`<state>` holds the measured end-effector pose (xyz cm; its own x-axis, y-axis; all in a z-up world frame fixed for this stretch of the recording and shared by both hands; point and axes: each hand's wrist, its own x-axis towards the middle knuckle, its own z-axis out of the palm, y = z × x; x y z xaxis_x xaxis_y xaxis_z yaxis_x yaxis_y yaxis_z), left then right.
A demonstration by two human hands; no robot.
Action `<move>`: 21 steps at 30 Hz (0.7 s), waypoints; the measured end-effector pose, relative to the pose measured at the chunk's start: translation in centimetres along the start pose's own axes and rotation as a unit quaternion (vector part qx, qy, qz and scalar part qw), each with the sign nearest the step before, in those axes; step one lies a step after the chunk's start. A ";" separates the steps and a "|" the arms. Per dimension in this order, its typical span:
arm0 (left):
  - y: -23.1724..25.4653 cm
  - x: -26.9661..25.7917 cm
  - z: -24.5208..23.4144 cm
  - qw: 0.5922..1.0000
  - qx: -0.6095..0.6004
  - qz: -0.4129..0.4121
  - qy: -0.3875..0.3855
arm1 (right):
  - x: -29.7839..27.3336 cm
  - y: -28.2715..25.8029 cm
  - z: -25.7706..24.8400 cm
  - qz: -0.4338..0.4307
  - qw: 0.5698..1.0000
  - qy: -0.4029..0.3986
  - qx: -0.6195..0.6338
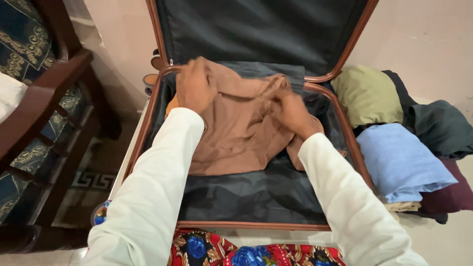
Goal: The person packs garments into a suitcase by hand, folding and arranging a brown top and then adding a light blue garment to a stack of folded clothes inside the luggage.
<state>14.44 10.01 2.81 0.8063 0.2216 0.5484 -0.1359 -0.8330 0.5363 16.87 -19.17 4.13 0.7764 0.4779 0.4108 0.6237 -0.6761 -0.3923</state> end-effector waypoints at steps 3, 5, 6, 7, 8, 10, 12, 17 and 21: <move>-0.4 -0.7 1.2 0.976 0.144 0.124 -0.105 | -1.4 -1.9 0.8 -0.008 0.997 -0.081 -0.017; -0.5 -1.6 2.9 0.967 0.165 0.163 -0.101 | -2.0 -2.2 1.2 -0.058 0.989 -0.133 -0.003; -0.5 -1.9 3.5 0.963 0.175 0.182 -0.099 | -2.3 -2.2 1.4 -0.083 0.984 -0.160 0.004; -0.6 -2.1 3.9 0.961 0.179 0.209 -0.030 | -2.7 -2.1 1.6 -0.093 0.985 -0.148 -0.008; -0.5 -2.3 4.3 0.954 0.181 0.235 0.038 | -3.0 -2.2 1.8 -0.104 0.985 -0.137 -0.019; -0.1 -2.0 4.7 0.939 0.205 0.264 0.085 | -3.4 -2.5 1.7 -0.074 0.987 -0.142 -0.018; 0.0 -0.9 4.6 0.927 0.251 0.275 0.039 | -3.8 -2.8 1.3 0.005 0.985 -0.173 0.011; 1.8 0.1 3.1 0.953 0.173 0.248 -0.001 | -4.3 -3.1 0.7 0.016 0.986 -0.167 0.017; 4.9 3.2 1.8 0.997 -0.041 0.029 -0.060 | -3.9 -3.4 0.6 0.050 0.985 -0.162 0.035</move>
<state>17.34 5.71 6.07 0.8580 0.1081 0.5022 -0.2272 -0.7969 0.5597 11.73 -18.40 3.39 0.8157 0.5718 0.0872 0.5377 -0.6941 -0.4785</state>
